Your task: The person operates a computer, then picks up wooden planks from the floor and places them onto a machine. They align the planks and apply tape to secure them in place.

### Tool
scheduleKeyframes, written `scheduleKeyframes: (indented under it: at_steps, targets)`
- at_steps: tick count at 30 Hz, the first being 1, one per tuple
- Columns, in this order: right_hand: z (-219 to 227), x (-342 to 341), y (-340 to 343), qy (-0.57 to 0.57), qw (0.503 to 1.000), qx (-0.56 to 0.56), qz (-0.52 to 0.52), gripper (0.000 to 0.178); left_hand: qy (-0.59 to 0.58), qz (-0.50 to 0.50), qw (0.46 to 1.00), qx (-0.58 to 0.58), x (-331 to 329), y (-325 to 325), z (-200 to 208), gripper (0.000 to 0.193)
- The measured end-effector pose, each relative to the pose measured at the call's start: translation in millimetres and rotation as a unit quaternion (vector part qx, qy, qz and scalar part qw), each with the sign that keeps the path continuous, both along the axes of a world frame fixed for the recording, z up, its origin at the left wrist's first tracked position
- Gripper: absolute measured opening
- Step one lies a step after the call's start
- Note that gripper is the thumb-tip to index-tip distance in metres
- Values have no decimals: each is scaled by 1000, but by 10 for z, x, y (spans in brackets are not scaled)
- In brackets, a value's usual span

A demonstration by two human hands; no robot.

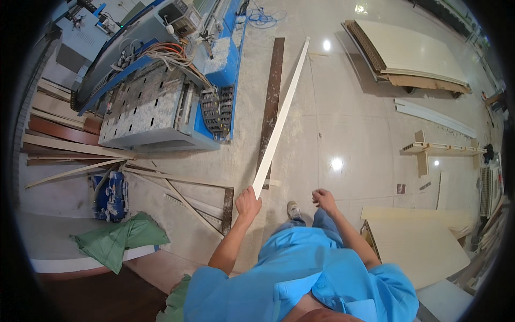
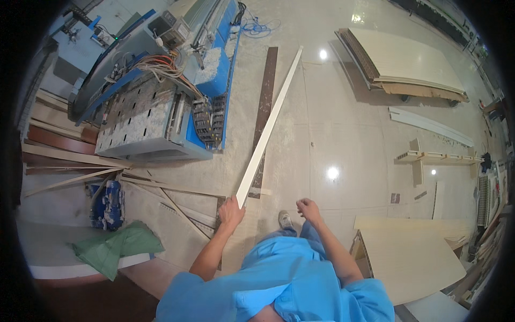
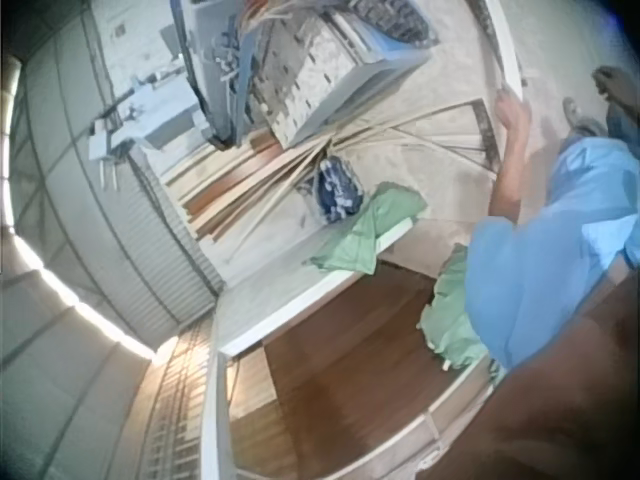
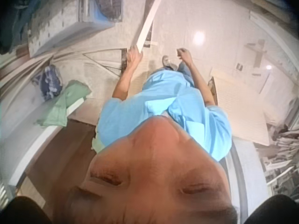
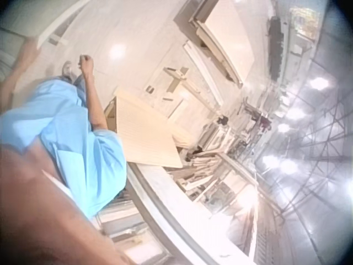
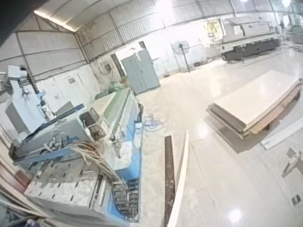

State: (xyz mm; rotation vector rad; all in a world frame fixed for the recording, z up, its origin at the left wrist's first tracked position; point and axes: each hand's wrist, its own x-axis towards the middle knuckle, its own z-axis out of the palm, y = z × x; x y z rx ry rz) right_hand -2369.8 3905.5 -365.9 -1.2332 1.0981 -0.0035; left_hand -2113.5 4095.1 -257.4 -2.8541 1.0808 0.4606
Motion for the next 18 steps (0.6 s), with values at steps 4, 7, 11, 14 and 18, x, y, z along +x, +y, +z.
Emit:
scheduleKeyframes:
  at_steps: [4, 7, 11, 14, 18]
  targets:
    - [42, 341, -118, -27, 994, 104, -20, 33, 69, 28, 997, 2, 84, -77, 207, 54]
    - [-32, 605, -308, -19, 992, 122, 41, 34, 135, 66, 988, -19, 179, -73, 268, 58]
    - [-175, 959, -746, -34, 989, 90, 117, 37, 340, 165, 917, -124, 281, 44, 224, 59]
    - [-259, 1029, -1135, -23, 990, 73, 122, 37, 436, 265, 853, -109, 224, 155, 211, 56]
    - [-445, 1138, -1998, 25, 993, 54, 103, 39, 441, 330, 826, -120, 15, 104, 298, 54]
